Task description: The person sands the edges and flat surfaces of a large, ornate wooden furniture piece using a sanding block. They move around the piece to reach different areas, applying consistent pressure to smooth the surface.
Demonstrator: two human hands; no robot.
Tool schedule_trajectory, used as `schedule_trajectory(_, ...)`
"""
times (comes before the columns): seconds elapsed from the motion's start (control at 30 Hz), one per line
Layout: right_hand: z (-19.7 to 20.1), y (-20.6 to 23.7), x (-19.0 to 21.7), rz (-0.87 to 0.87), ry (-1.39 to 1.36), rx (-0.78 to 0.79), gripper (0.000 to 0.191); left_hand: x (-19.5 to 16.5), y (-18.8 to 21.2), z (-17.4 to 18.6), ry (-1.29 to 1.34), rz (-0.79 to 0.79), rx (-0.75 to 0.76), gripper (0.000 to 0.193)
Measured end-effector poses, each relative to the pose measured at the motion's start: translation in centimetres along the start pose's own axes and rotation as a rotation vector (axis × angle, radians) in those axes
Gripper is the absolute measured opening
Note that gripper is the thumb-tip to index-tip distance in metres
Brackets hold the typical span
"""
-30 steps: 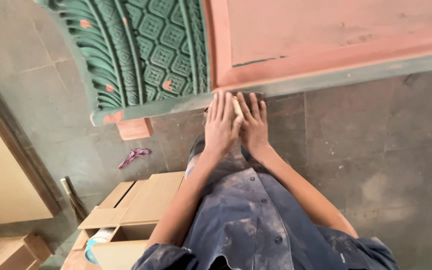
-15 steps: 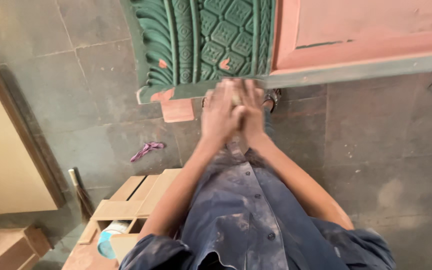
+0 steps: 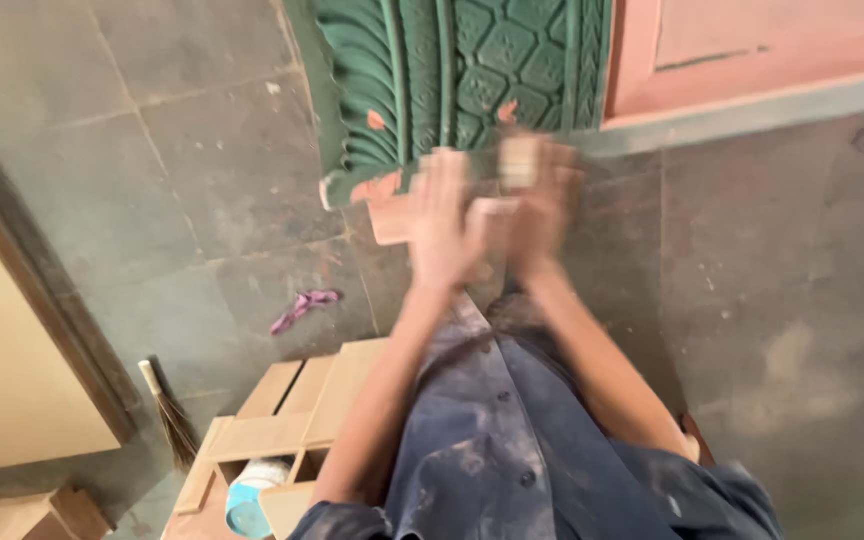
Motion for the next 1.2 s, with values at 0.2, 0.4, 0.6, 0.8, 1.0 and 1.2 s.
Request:
schedule_trajectory(0.2,2.8,-2.1,4.8,0.100,0.119,0.532,0.067,4.7,2.7,2.3,-0.163,0.148,0.110,0.071)
schedule_trajectory(0.4,4.1,-1.5,-0.2,-0.145,0.177,0.039,0.067,2.9,1.1,0.6,-0.146,0.033,0.156,0.071)
schedule_trajectory(0.6,1.3,-1.6,4.1,0.407,0.171,0.332,0.062,3.9,1.1,2.4,-0.204,0.059,0.106,0.066)
schedule_trajectory(0.8,7.8,-3.2,-2.1,-0.180,0.250,0.204,0.089,4.7,1.4,2.6,-0.285,0.031,0.165,0.066)
schedule_trajectory(1.0,1.9,0.0,-0.9,0.046,0.030,0.261,0.084,4.9,1.4,3.1,-0.208,0.028,0.175,0.064)
schedule_trajectory(1.2,4.0,-0.2,-0.1,0.043,-0.110,0.373,0.081,4.9,1.0,2.8,-0.228,0.043,0.192,0.062)
Point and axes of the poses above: each hand's wrist, its own y-axis away from the middle knuckle, its own z-axis out of the back of the hand, x = y × z, the point moved 2 cm from there along -y, towards the middle knuckle, and after that the axes turned 10 degrees about x, right-handed, at the moved point
